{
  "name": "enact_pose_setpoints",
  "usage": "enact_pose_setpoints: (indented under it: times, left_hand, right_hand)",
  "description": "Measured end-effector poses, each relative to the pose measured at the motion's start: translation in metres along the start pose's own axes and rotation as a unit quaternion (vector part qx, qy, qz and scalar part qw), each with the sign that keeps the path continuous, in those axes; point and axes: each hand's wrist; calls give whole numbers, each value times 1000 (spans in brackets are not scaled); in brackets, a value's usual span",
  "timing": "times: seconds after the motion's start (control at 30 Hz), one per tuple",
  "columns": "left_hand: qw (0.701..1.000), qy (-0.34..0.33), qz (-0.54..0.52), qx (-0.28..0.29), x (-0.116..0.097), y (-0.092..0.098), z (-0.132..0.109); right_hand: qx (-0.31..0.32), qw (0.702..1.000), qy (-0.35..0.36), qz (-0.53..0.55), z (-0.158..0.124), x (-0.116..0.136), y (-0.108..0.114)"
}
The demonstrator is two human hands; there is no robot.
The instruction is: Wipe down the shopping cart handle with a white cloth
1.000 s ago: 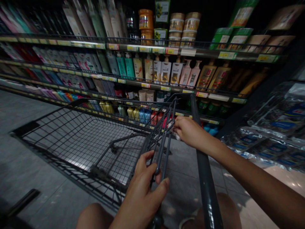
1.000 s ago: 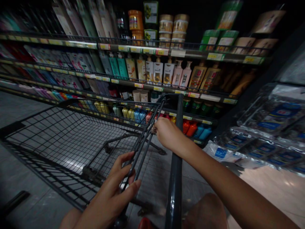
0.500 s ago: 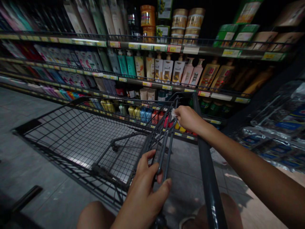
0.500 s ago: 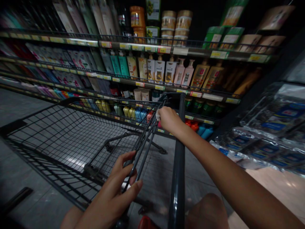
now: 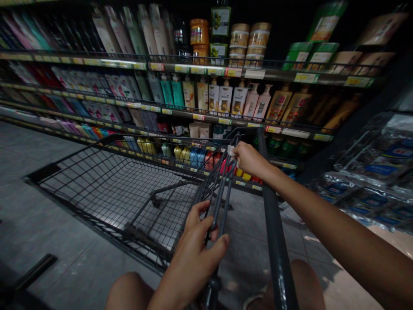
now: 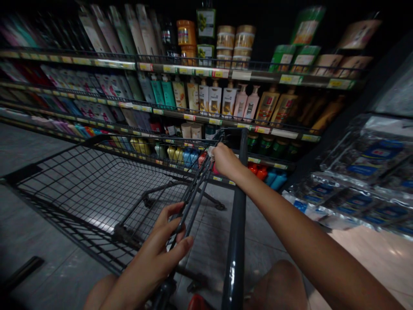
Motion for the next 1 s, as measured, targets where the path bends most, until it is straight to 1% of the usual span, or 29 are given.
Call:
enact_pose_setpoints:
  times: [0.1, 0.2, 0.37, 0.43, 0.53, 0.63, 0.7, 0.77, 0.87, 0.93, 1.0]
  left_hand:
    - [1000, 8, -7, 1, -1, 0, 0]
    - [1000, -2, -15, 1, 0, 0, 0]
    - [1000, -9, -14, -10, 3, -2, -2]
    - [1000, -11, -8, -15, 2, -1, -2]
    - [1000, 0, 1, -17, -1, 0, -3]
    - [1000, 18, 10, -18, -4, 1, -3]
    - [999, 22, 18, -21, -5, 1, -4]
    - [999, 25, 23, -21, -4, 1, -4]
    - [999, 32, 20, -18, -1, 0, -4]
    - [999, 36, 15, -21, 2, -1, -4]
    - [999, 39, 10, -25, 4, -2, -4]
  right_hand:
    - [5, 1000, 10, 24, -8, 4, 2]
    - [21, 997, 31, 62, -19, 9, 5]
    - [29, 991, 38, 128, -36, 16, 13]
    - [36, 985, 58, 158, -43, 19, 16]
    - [33, 969, 77, 231, -58, 25, 19]
    - [20, 940, 80, 332, -80, 34, 28]
    - [-2, 921, 82, 381, -99, 40, 39]
    - [-42, 918, 72, 388, -120, 47, 52]
    - [-98, 937, 49, 331, -152, 54, 67]
    - [-142, 948, 53, 279, -171, 55, 70]
    - [-156, 955, 82, 240, -184, 53, 67]
Point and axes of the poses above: each hand's wrist, its own z-axis towards the middle knuckle, its own y-axis out of the back of the hand, x = y × z, and after that the axes turned 3 degrees about x, right-handed
